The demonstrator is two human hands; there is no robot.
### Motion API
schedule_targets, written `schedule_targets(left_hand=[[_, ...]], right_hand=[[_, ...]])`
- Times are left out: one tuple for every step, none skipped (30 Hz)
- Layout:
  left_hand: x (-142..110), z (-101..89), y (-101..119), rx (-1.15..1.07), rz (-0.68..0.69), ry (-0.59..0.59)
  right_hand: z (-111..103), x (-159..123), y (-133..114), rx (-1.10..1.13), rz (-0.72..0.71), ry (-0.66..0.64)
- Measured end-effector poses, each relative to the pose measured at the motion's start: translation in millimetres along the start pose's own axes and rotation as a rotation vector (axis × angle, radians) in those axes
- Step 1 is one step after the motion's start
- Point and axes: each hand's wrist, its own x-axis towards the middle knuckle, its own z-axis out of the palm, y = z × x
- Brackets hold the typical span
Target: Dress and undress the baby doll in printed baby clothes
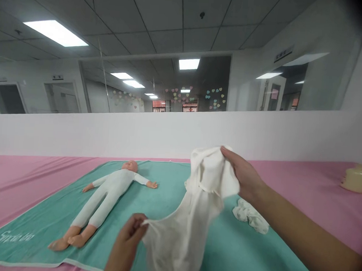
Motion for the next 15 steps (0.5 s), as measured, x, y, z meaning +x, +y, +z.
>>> schedule_targets(left_hand=[[4, -13.3, 9, 0.037, -0.010, 0.060], [7, -25.3, 18, 0.063, -0.012, 0.121], [9, -35.2, 25, 0.094, -0.006, 0.181], [9, -42.5, 30, 0.147, 0.009, 0.214], [7, -46.7, 33, 0.210, 0.028, 0.229], [4, -47.9, 34, 0.282, 0.054, 0.225], [1, -46.0, 35, 0.351, 0.088, 0.205], [-3, -41.6, 36, 0.400, 0.128, 0.170], [-7, -35.4, 37, 0.418, 0.169, 0.127], [-11, -28.1, 38, 0.409, 0.203, 0.087], [-14, -20.6, 40, 0.384, 0.222, 0.058], [-18, -13.6, 42, 0.355, 0.222, 0.038], [-21, -8.0, 45, 0.334, 0.204, 0.023], [-23, -4.2, 47, 0.328, 0.175, 0.017], [-25, -2.5, 49, 0.337, 0.142, 0.020]], right_hand=[[-14, -7, 5, -0.003, 0.006, -0.001], [-29, -17, 12, -0.017, 0.004, -0.009], [-41, -28, 21, -0.048, -0.002, -0.026], [-52, -41, 33, -0.124, 0.005, -0.062], [-58, -54, 47, -0.254, 0.040, -0.126], [-61, -68, 63, -0.410, 0.060, -0.157], [-59, -81, 81, -0.556, 0.109, -0.186], [-54, -93, 99, -0.679, 0.172, -0.202], [-45, -102, 118, -0.790, 0.232, -0.239], [-35, -109, 135, -0.899, 0.262, -0.282], [-24, -112, 151, -0.982, 0.267, -0.339], [-14, -113, 163, -1.032, 0.244, -0.387], [-5, -111, 173, -1.076, 0.198, -0.445], [1, -107, 180, -1.108, 0.144, -0.496], [5, -102, 184, -1.139, 0.092, -0.528]])
